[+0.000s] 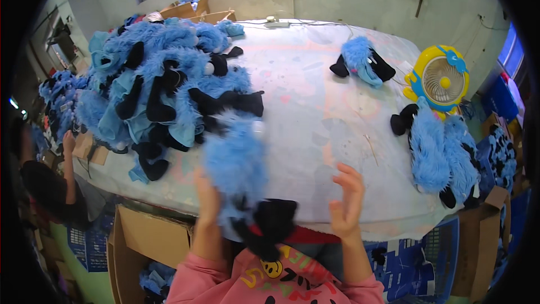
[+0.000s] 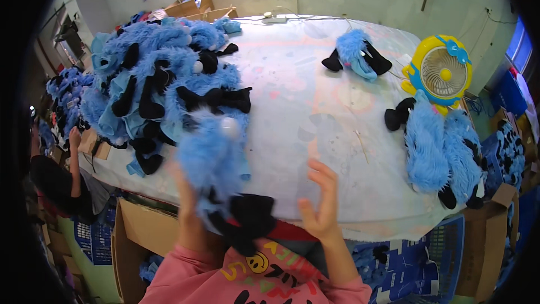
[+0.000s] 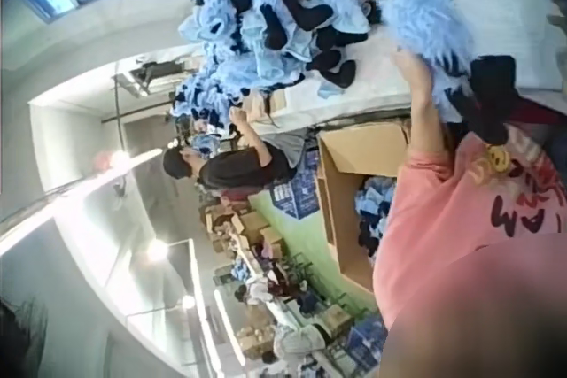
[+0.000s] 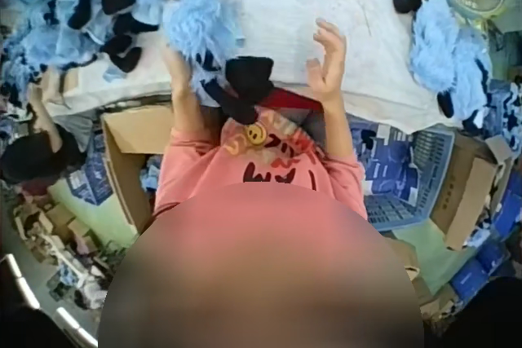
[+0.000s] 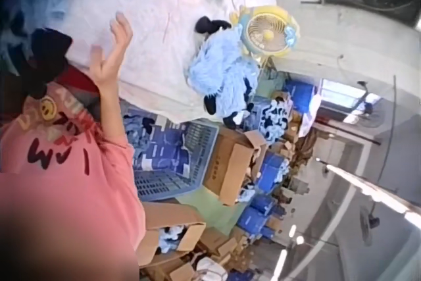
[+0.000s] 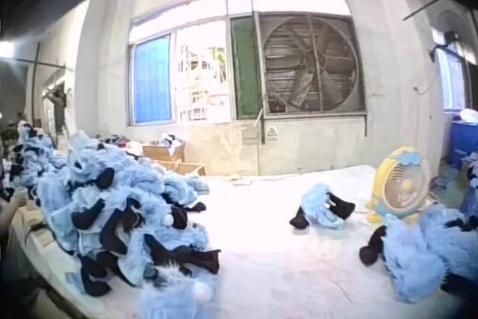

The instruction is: Assembling blue plush toys by attaching eyes and checking the fabric.

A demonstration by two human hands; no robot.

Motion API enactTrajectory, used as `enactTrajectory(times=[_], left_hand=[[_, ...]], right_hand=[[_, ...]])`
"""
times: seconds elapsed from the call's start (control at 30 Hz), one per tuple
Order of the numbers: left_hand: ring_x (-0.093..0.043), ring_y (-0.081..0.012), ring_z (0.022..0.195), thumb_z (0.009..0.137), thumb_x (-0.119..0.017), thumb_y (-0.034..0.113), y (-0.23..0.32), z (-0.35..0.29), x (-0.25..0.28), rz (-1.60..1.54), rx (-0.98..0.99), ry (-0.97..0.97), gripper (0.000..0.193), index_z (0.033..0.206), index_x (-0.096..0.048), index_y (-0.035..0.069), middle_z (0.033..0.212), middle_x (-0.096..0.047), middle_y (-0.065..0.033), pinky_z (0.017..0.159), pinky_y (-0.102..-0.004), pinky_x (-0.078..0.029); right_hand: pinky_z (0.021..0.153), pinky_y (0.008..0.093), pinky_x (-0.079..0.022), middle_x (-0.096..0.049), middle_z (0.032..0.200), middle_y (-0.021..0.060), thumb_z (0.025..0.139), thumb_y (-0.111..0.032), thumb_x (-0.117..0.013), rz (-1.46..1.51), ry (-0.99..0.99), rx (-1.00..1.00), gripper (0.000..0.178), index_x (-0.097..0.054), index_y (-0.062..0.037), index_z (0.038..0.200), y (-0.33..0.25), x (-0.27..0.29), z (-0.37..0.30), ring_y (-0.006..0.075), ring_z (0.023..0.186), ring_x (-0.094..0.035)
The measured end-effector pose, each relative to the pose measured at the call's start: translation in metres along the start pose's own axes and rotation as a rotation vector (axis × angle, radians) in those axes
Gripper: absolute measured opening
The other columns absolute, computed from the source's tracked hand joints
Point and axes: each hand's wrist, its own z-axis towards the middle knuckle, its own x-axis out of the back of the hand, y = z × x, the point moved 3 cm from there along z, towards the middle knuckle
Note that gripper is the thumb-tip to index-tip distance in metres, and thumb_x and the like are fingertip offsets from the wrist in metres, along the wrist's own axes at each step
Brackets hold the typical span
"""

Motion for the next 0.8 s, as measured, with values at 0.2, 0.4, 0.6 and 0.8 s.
enactTrajectory(times=[0.2,0.4,0.6,0.8], left_hand=[[-0.052,-0.0230,0.080,0.078,-0.046,0.016,0.068,0.142,0.196,0.875,-0.361,0.539,0.029,0.101,-0.057,0.001,0.092,-0.055,-0.0135,0.073,-0.0330,-0.040],[-0.052,-0.0256,0.097,0.076,-0.053,0.027,0.045,0.302,0.168,1.691,-0.645,0.557,0.045,0.116,-0.048,0.007,0.107,-0.055,-0.0108,0.093,-0.0460,-0.031],[-0.052,-0.0276,0.099,0.078,-0.051,0.024,-0.245,0.377,0.189,1.498,-0.740,-0.088,0.045,0.118,-0.044,0.005,0.103,-0.056,-0.0141,0.098,-0.0487,-0.023],[-0.049,-0.0328,0.102,0.079,-0.052,0.027,-0.212,0.515,0.069,1.233,-0.805,-0.210,0.052,0.122,-0.039,0.002,0.110,-0.050,-0.0199,0.096,-0.0454,-0.028]], right_hand=[[0.084,0.0308,-0.036,-0.041,0.119,0.0140,0.083,-0.017,-0.044,0.015,0.208,-0.270,0.036,-0.040,-0.0014,0.115,0.006,0.047,-0.038,0.0235,0.106,-0.041],[0.081,0.0289,-0.037,-0.042,0.119,0.0109,0.085,-0.016,-0.041,-0.103,0.482,-0.493,0.037,-0.038,-0.0014,0.119,0.014,0.078,-0.075,0.0194,0.104,-0.042],[0.077,0.0271,-0.039,-0.045,0.118,0.0115,0.088,-0.015,-0.037,-0.281,0.723,-0.492,0.031,-0.040,-0.0009,0.115,-0.010,0.133,-0.127,0.0179,0.101,-0.045],[0.069,0.0258,-0.042,-0.055,0.099,0.0065,0.087,-0.015,-0.042,-0.423,1.186,-0.795,0.022,-0.050,-0.0048,0.106,0.008,0.186,-0.305,0.0143,0.081,-0.052]])
